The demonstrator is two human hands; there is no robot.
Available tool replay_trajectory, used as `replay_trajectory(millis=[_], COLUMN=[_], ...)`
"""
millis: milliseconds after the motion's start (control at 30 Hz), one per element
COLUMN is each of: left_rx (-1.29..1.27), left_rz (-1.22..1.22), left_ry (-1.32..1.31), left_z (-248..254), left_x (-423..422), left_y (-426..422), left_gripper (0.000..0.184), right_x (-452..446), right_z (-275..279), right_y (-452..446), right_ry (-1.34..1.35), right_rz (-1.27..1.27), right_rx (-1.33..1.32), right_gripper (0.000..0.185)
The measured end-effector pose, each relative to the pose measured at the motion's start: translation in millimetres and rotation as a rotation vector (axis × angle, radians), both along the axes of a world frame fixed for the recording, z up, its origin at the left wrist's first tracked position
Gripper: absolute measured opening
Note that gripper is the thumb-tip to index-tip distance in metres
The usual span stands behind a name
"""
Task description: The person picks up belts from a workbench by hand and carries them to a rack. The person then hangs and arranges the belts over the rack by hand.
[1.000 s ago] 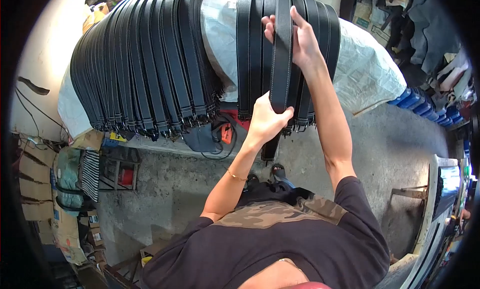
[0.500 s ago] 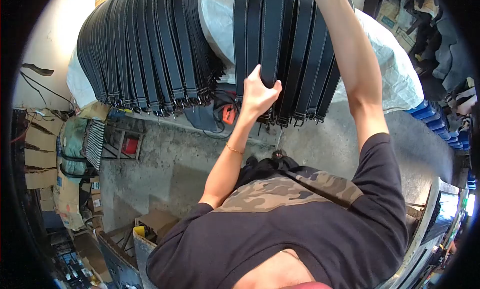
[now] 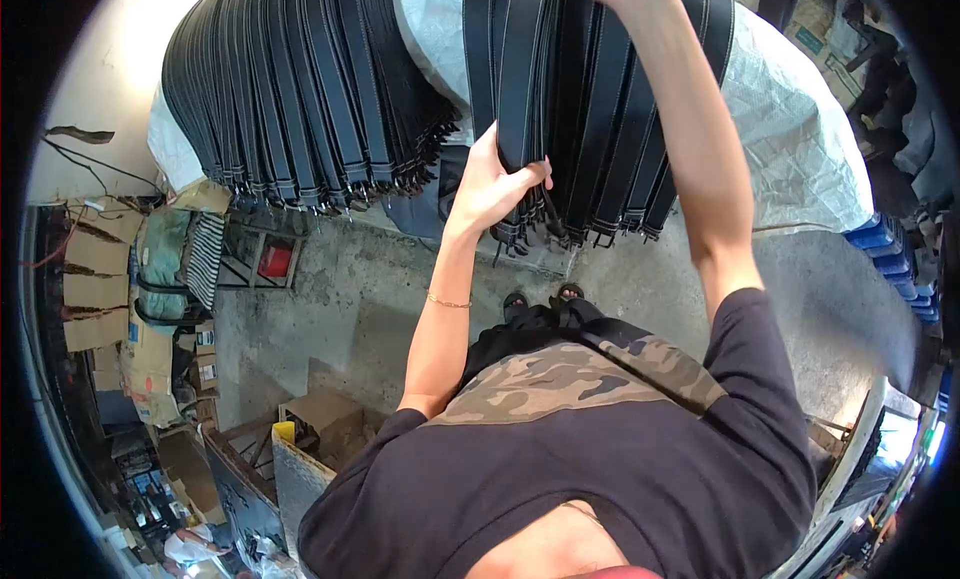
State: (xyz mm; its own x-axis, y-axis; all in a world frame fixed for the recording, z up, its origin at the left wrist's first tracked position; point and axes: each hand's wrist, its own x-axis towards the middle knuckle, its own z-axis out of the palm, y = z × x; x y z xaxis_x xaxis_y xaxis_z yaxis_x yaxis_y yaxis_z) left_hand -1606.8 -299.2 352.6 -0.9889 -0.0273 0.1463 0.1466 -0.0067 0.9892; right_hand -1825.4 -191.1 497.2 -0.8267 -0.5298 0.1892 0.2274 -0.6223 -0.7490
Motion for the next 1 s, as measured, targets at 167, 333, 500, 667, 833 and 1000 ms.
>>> replay_trajectory(millis=[167,333,500,667,833,1000], left_rx=[0.054,0.102,-0.082,-0.257,-0.353,-0.336], left_rz=[-0.069,-0.138,0.028,0.112,0.091,0.115], left_ry=[-0.006,-0.014,0.015,0.024,0.013,0.090], left_z=[33,38,51,63,75,84], left_x=[3,6,7,10,17,21], left_y=[-1,1,0,-13,-23,-25], left_gripper=[0.022,0.041,0.033,0.028,0.028,0.016], right_x=[87,96,79,71,55,53], right_z=[-43,-29,-19,-27,-31,-29], right_y=[-5,-15,-22,-27,-30,-33], right_ry=[-0.134,-0.306,-0.344,-0.338,-0.451,-0.424], right_rz=[0.082,-0.021,-0.057,0.011,0.044,0.022], right_rx=[-0.098,-0.290,-0.364,-0.511,-0.658,-0.648], right_gripper=[0.062,0.064,0.065,0.061,0.056,0.054])
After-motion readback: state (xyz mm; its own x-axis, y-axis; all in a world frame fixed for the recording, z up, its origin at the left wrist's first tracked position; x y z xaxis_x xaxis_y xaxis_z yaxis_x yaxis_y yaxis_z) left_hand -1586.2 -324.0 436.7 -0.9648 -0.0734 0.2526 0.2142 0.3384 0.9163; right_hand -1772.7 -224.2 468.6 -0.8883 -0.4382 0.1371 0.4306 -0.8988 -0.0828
